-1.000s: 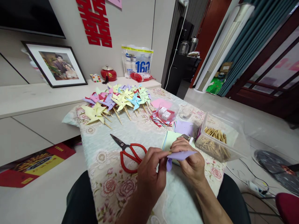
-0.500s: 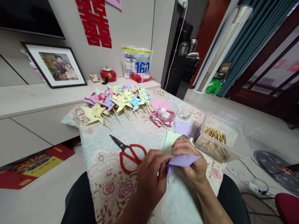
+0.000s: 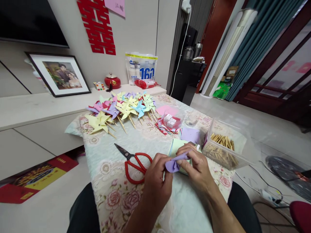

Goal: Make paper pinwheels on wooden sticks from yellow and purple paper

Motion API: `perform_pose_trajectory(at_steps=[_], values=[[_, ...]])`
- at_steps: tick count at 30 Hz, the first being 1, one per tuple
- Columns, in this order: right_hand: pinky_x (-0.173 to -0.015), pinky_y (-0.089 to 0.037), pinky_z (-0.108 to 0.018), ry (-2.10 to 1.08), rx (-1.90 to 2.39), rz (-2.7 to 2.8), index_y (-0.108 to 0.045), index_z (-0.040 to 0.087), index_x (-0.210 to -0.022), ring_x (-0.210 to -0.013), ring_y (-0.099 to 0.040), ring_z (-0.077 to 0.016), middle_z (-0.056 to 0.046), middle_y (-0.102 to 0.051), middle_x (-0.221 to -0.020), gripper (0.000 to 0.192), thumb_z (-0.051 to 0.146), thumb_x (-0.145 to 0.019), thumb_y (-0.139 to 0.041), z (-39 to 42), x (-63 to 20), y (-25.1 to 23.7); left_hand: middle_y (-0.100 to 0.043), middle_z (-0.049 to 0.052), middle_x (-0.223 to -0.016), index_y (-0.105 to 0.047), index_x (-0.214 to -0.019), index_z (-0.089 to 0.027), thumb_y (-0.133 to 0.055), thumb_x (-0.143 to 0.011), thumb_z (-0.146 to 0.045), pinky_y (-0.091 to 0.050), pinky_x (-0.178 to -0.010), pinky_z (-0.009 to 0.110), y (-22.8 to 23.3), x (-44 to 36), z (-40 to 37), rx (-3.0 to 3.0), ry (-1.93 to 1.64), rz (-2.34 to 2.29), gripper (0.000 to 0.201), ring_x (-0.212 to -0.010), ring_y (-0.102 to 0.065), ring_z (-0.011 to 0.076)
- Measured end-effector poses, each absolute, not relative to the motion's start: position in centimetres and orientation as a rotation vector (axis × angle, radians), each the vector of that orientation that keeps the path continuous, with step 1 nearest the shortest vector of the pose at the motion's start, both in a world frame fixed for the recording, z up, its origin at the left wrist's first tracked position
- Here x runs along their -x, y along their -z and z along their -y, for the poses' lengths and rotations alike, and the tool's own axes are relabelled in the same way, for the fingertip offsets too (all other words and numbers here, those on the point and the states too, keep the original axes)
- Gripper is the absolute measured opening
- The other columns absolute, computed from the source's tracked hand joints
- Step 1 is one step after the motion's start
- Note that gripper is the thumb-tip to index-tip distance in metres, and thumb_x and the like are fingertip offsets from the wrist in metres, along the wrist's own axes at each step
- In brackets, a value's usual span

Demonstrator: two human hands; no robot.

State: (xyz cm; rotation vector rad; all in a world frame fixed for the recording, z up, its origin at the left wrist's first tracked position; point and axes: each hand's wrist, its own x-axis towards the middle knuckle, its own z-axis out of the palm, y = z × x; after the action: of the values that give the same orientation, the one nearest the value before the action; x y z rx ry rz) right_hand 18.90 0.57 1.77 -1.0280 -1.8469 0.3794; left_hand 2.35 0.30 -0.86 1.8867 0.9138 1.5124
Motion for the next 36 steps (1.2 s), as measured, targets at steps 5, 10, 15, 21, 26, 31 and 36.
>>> perform_pose_trajectory(at_steps=[5,10,15,21,26,31,36], values=[[-0.06,-0.039,-0.026,-0.761,1.247,1.728,-0.062,0.018,-0.077,-0.066,-0.05,-0.0147,0.002,-0.056,-0.069,0.016,0.03,-0.087,-0.062,-0.7,-19.7,-2.2,-0.064,0.001,-0.077,-0.062,-0.091,-0.018,-0.068,-0.078,-0.023,-0.046,-0.058,0.025,2.1,-3.3,-0.4,-1.345,-1.159,-0.819,0.015,-0.064,-0.059,0.0143],[-0.062,-0.04,-0.024,-1.009,1.196,1.657,-0.062,0.016,-0.079,-0.069,-0.05,-0.0138,0.002,-0.056,-0.072,0.016,0.032,-0.083,-0.066,-2.2,-20.7,-3.1,-0.072,0.003,-0.077,-0.068,-0.085,-0.014,-0.083,-0.066,-0.038,-0.05,-0.066,0.028,0.6,-4.2,-2.3,-1.024,-1.044,-0.821,0.034,-0.07,-0.064,0.0166],[-0.055,-0.037,-0.022,-1.17,1.162,1.635,-0.061,0.016,-0.079,-0.063,-0.048,-0.0119,0.003,-0.053,-0.071,0.018,0.032,-0.077,-0.068,-4.6,-22.2,-4.6,-0.068,0.001,-0.068,-0.072,-0.08,-0.012,-0.084,-0.063,-0.036,-0.045,-0.06,0.025,-3.0,-5.0,-4.4,-1.043,-0.979,-0.863,0.032,-0.062,-0.059,0.0144],[-0.054,-0.033,-0.021,-1.231,1.223,1.656,-0.06,0.015,-0.077,-0.063,-0.046,-0.0111,0.003,-0.052,-0.069,0.009,0.024,-0.075,-0.064,-5.7,-23.2,-3.8,-0.054,-0.005,-0.05,-0.066,-0.068,-0.014,-0.082,-0.061,-0.034,-0.035,-0.05,0.022,-2.1,-6.1,-5.4,-1.071,-0.959,-0.916,0.026,-0.049,-0.045,0.0097],[-0.058,-0.036,-0.023,-1.319,1.246,1.623,-0.06,0.015,-0.074,-0.066,-0.048,-0.0124,0.003,-0.054,-0.071,0.006,0.02,-0.071,-0.063,-5.7,-22.7,-2.4,-0.047,-0.007,-0.044,-0.057,-0.061,-0.017,-0.077,-0.066,-0.031,-0.028,-0.046,0.022,-0.2,-5.8,-5.0,-1.05,-0.929,-0.934,0.024,-0.043,-0.036,0.0075],[-0.057,-0.034,-0.023,-1.205,1.272,1.648,-0.06,0.015,-0.073,-0.064,-0.046,-0.0113,0.004,-0.051,-0.066,0.012,0.025,-0.076,-0.067,-5.6,-22.1,-2.5,-0.051,-0.005,-0.047,-0.057,-0.064,-0.017,-0.079,-0.064,-0.034,-0.027,-0.044,0.021,0.6,-5.2,-5.2,-0.968,-0.991,-0.969,0.028,-0.042,-0.038,0.0071],[-0.08,-0.048,-0.03,-1.064,1.165,1.598,-0.068,0.019,-0.106,-0.095,-0.063,-0.0203,-0.005,-0.07,-0.103,0.028,0.035,-0.084,-0.07,-5.2,-22.2,-2.6,-0.052,-0.004,-0.052,-0.059,-0.072,-0.015,-0.082,-0.065,-0.04,-0.028,-0.046,0.02,1.4,-4.9,-5.7,-0.821,-1.067,-0.941,0.035,-0.047,-0.041,0.0071]])
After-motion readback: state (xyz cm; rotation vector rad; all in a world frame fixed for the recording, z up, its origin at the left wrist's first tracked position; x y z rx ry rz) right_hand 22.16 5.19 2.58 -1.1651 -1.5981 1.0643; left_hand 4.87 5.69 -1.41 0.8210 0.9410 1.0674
